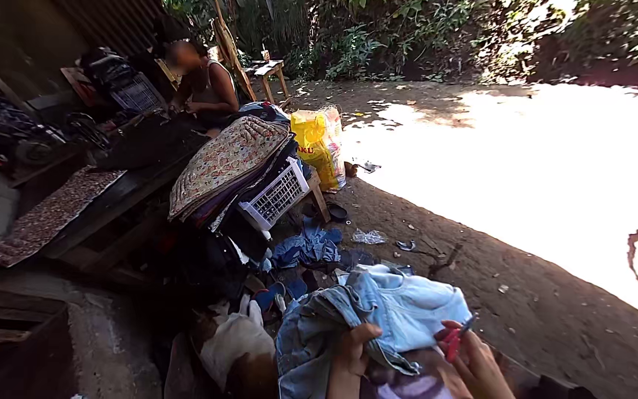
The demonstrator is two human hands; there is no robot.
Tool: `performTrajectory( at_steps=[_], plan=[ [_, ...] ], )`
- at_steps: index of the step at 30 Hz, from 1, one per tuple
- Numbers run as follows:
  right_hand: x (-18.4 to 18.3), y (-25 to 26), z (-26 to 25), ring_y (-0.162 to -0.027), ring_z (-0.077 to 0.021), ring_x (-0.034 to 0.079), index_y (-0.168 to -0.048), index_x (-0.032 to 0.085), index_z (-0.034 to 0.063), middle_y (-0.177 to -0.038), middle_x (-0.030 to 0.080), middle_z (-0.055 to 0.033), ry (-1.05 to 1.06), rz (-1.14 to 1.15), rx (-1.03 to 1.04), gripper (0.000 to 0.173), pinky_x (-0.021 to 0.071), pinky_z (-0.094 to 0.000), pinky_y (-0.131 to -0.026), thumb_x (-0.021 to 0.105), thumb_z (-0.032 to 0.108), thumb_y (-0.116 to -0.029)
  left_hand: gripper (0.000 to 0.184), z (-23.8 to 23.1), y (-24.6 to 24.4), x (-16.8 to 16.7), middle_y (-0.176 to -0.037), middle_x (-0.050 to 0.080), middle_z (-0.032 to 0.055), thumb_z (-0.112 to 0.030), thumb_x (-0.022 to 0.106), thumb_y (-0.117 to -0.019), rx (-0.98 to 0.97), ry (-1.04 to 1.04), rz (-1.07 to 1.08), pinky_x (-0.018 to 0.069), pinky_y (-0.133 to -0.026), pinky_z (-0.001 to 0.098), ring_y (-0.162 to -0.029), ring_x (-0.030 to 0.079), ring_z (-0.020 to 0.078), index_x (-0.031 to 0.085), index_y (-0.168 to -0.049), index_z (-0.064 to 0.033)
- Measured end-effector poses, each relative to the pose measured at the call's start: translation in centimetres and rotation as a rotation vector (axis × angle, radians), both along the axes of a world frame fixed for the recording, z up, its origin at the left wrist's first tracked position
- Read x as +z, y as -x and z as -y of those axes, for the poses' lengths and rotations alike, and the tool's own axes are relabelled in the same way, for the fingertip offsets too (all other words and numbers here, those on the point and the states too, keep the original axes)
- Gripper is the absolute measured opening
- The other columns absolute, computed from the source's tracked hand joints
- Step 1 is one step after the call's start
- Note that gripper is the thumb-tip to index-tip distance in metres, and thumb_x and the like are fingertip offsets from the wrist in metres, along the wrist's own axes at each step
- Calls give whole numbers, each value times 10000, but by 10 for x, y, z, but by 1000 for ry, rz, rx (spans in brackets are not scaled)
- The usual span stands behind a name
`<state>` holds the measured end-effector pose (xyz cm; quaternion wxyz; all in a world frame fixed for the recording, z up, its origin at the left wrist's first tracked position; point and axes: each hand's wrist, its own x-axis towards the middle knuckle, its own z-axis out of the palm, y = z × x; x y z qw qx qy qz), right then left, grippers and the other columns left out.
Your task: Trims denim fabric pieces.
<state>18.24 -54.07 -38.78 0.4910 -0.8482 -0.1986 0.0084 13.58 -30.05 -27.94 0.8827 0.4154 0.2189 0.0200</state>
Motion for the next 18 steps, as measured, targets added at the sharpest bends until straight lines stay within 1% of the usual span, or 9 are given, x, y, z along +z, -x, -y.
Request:
performTrajectory(
  at_steps=[3, 5, 8, 10, 11, 13, 15, 16, 18],
  plan=[
    [-10, -12, -15, -1028, -351, 683, -1309, 551, -56, -1055, 728, -138, -35, -4, 60, 469, 501, -616, -922, 568, 283, -986, 421, -9, 6, 4, -830, 748, -21, -139, 850, -593, 117, -49, 65, 614, -731, 274, -762, 725, 73, 658, -965, -101],
    [-7, -19, -29, -1064, -325, 667, -1327, 544, -45, -1110, 705, -160, -77, 12, 128, 544, 508, -565, -946, 600, 359, -968, 441, -18, 10, 8, -826, 746, -26, -157, 874, -577, 202, -63, 116, 615, -726, 269, -763, 724, 67, 661, -960, -102],
    [1, -24, -59, -1142, -345, 627, -1355, 538, -45, -1221, 655, -224, -173, 73, 183, 769, 493, -551, -983, 748, 477, -831, 463, -33, 19, 21, -832, 752, -31, -163, 900, -566, 330, -94, 197, 619, -725, 261, -765, 727, 57, 664, -961, -112],
    [10, -23, -85, -1231, -280, 591, -1364, 521, -20, -1298, 620, -218, -274, 121, 196, 826, 480, -461, -1056, 807, 504, -793, 471, -40, 24, 33, -838, 752, -36, -144, 894, -563, 413, -134, 236, 624, -723, 267, -777, 729, 56, 659, -971, -116],
    [18, -22, -99, -1272, -263, 559, -1356, 507, -8, -1320, 588, -230, -329, 146, 207, 814, 459, -424, -1087, 827, 479, -788, 466, -43, 27, 37, -839, 752, -45, -139, 892, -567, 449, -149, 247, 624, -722, 263, -780, 729, 53, 661, -971, -122],
    [32, -19, -133, -1316, -309, 520, -1326, 509, -18, -1319, 572, -274, -420, 264, 187, 770, 412, -433, -1119, 816, 425, -776, 434, -45, 36, 43, -842, 755, -51, -130, 887, -577, 502, -150, 272, 623, -724, 263, -788, 729, 51, 674, -956, -133],
    [36, -19, -170, -1334, -280, 489, -1354, 468, 68, -1330, 548, -229, -478, 375, 137, 676, 365, -417, -1146, 750, 430, -858, 373, -46, 47, 47, -859, 766, -45, -97, 872, -609, 533, -145, 329, 625, -743, 262, -809, 735, 53, 698, -936, -143],
    [40, -20, -186, -1303, -312, 506, -1351, 476, 53, -1310, 550, -253, -520, 402, 103, 650, 382, -455, -1119, 757, 358, -850, 344, -46, 52, 48, -865, 770, -40, -91, 869, -620, 543, -142, 360, 625, -749, 262, -815, 737, 54, 715, -923, -148],
    [50, -27, -207, -1270, -283, 521, -1308, 461, 72, -1288, 549, -205, -535, 421, 70, 603, 412, -451, -1073, 771, 287, -837, 316, -51, 63, 51, -877, 777, -34, -108, 879, -635, 543, -158, 411, 624, -767, 261, -828, 740, 54, 761, -923, -163]
  ],
)
